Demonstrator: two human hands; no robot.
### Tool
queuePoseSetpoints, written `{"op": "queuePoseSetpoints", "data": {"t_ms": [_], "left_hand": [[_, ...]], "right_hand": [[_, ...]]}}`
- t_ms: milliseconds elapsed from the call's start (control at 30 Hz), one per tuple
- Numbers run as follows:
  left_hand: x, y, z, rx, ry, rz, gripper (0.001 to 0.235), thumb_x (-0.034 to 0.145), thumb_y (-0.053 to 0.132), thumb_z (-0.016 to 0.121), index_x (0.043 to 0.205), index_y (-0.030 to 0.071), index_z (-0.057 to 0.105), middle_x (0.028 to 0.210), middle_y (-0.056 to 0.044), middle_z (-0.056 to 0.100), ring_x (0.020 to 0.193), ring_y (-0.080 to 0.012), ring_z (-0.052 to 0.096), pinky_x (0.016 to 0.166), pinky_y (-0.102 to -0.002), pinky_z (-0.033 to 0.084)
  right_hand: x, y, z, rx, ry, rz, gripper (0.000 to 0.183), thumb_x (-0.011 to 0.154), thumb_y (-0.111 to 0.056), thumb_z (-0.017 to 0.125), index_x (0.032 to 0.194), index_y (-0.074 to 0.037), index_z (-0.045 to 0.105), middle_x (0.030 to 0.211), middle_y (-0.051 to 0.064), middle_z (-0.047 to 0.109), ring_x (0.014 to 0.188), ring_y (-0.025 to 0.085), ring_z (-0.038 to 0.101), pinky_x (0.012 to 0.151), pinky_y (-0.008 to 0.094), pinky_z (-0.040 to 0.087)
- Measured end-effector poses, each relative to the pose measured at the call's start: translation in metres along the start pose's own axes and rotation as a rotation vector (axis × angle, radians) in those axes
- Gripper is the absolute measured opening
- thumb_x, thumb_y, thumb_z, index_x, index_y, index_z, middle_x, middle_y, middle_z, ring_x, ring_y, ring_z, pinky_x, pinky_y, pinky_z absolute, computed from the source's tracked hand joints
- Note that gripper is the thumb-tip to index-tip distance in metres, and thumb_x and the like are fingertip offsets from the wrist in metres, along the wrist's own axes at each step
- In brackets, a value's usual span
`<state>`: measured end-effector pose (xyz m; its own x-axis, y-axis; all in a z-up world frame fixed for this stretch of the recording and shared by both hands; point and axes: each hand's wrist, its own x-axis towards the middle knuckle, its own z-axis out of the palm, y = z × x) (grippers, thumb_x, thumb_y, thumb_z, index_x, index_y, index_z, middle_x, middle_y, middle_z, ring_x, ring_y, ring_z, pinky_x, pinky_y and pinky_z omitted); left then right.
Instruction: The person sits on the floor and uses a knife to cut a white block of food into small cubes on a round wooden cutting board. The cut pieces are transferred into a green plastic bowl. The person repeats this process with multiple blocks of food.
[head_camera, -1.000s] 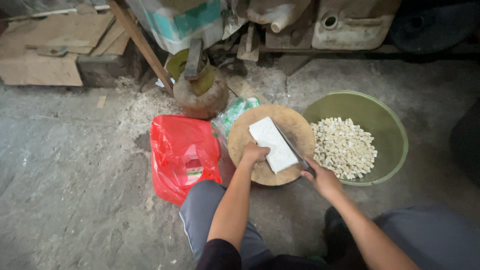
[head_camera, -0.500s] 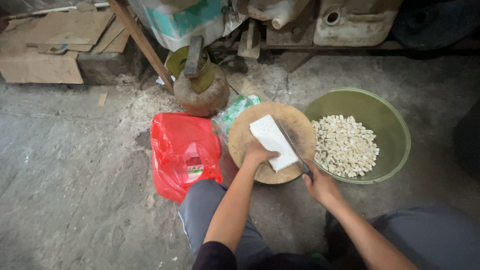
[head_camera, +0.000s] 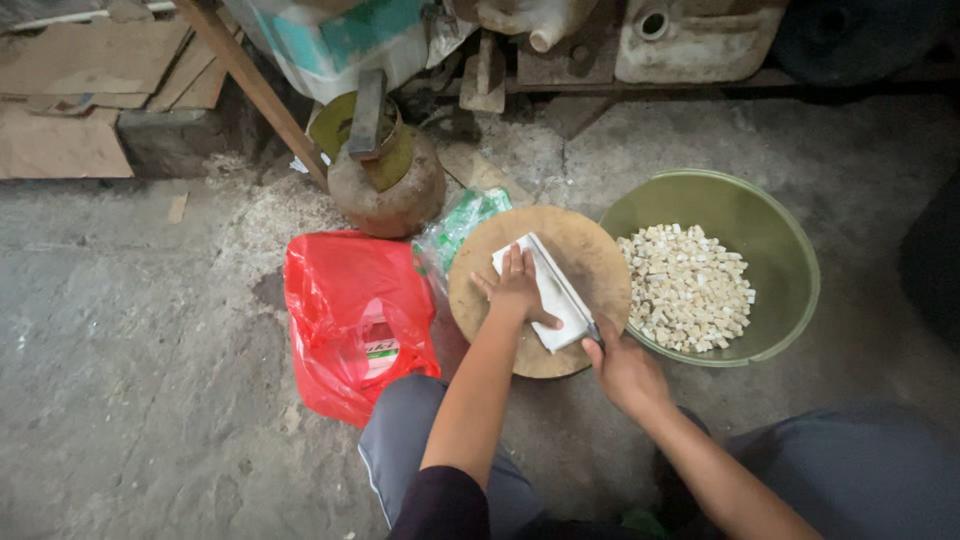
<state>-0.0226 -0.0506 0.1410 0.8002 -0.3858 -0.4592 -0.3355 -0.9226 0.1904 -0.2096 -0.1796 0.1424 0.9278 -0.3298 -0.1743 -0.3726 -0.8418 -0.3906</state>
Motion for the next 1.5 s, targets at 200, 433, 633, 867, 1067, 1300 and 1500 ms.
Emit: {"op": "queuePoseSetpoints", "data": {"t_ms": [200, 433, 633, 867, 1067, 1300, 1500], "left_hand": [[0.0, 0.011, -0.006, 0.056, 0.019, -0.06, 0.162, 0.043, 0.06, 0.098, 0.165, 0.015, 0.002, 0.174, -0.01, -0.006, 0.16, -0.0353, 0.002, 0.106, -0.091, 0.005], [0.001, 0.025, -0.021, 0.16, -0.081, -0.108, 0.165, 0.044, 0.059, 0.1, 0.165, 0.014, -0.003, 0.174, -0.01, -0.006, 0.159, -0.0348, 0.007, 0.109, -0.088, 0.008], [-0.011, 0.026, -0.023, 0.073, 0.015, -0.108, 0.17, 0.043, 0.05, 0.104, 0.167, 0.016, -0.009, 0.171, -0.007, 0.001, 0.159, -0.0291, 0.008, 0.108, -0.087, 0.006], [-0.006, 0.032, -0.019, 0.044, 0.086, -0.138, 0.15, 0.043, 0.038, 0.104, 0.165, 0.032, 0.016, 0.173, -0.011, 0.01, 0.159, -0.0319, 0.015, 0.108, -0.09, 0.006], [0.0, 0.038, -0.019, 0.092, 0.011, -0.163, 0.151, 0.043, 0.041, 0.106, 0.164, 0.031, 0.016, 0.173, -0.011, 0.005, 0.158, -0.0339, 0.011, 0.106, -0.089, 0.007], [-0.006, 0.025, -0.019, 0.054, 0.007, -0.121, 0.154, 0.042, 0.046, 0.104, 0.164, 0.036, 0.01, 0.174, -0.008, 0.0, 0.16, -0.0291, 0.005, 0.109, -0.088, 0.008], [-0.011, 0.002, -0.008, -0.086, 0.056, -0.044, 0.164, 0.04, 0.057, 0.099, 0.165, 0.02, 0.001, 0.174, -0.002, -0.004, 0.16, -0.0248, 0.0, 0.11, -0.088, -0.002]], "right_hand": [[0.004, -0.005, -0.003, -0.082, -0.057, 0.008, 0.058, 0.102, -0.051, 0.04, 0.153, -0.024, 0.038, 0.095, 0.024, 0.072, 0.09, 0.045, 0.071, 0.08, 0.055, 0.057], [0.022, -0.018, -0.034, -0.084, -0.292, 0.131, 0.056, 0.105, -0.05, 0.034, 0.152, -0.02, 0.038, 0.115, 0.025, 0.07, 0.11, 0.044, 0.069, 0.096, 0.053, 0.054], [0.047, -0.041, -0.047, -0.091, -0.352, 0.152, 0.051, 0.106, -0.046, 0.039, 0.146, -0.015, 0.043, 0.119, 0.024, 0.07, 0.114, 0.042, 0.068, 0.098, 0.051, 0.053], [0.006, -0.003, -0.044, -0.042, -0.362, 0.158, 0.042, 0.106, -0.044, 0.043, 0.133, -0.014, 0.049, 0.108, 0.025, 0.072, 0.106, 0.046, 0.069, 0.092, 0.056, 0.053], [-0.082, 0.083, -0.031, -0.133, -0.375, 0.115, 0.048, 0.101, -0.048, 0.045, 0.142, -0.023, 0.041, 0.112, 0.024, 0.073, 0.107, 0.044, 0.069, 0.092, 0.054, 0.055], [-0.123, 0.119, -0.073, 0.014, -0.47, 0.265, 0.061, 0.097, -0.055, 0.046, 0.151, -0.029, 0.041, 0.115, 0.015, 0.079, 0.103, 0.035, 0.079, 0.094, 0.046, 0.06], [-0.077, 0.046, -0.094, 0.142, -0.2, 0.186, 0.066, 0.096, -0.052, 0.05, 0.155, -0.025, 0.038, 0.105, 0.023, 0.077, 0.099, 0.044, 0.074, 0.088, 0.048, 0.057]]}}
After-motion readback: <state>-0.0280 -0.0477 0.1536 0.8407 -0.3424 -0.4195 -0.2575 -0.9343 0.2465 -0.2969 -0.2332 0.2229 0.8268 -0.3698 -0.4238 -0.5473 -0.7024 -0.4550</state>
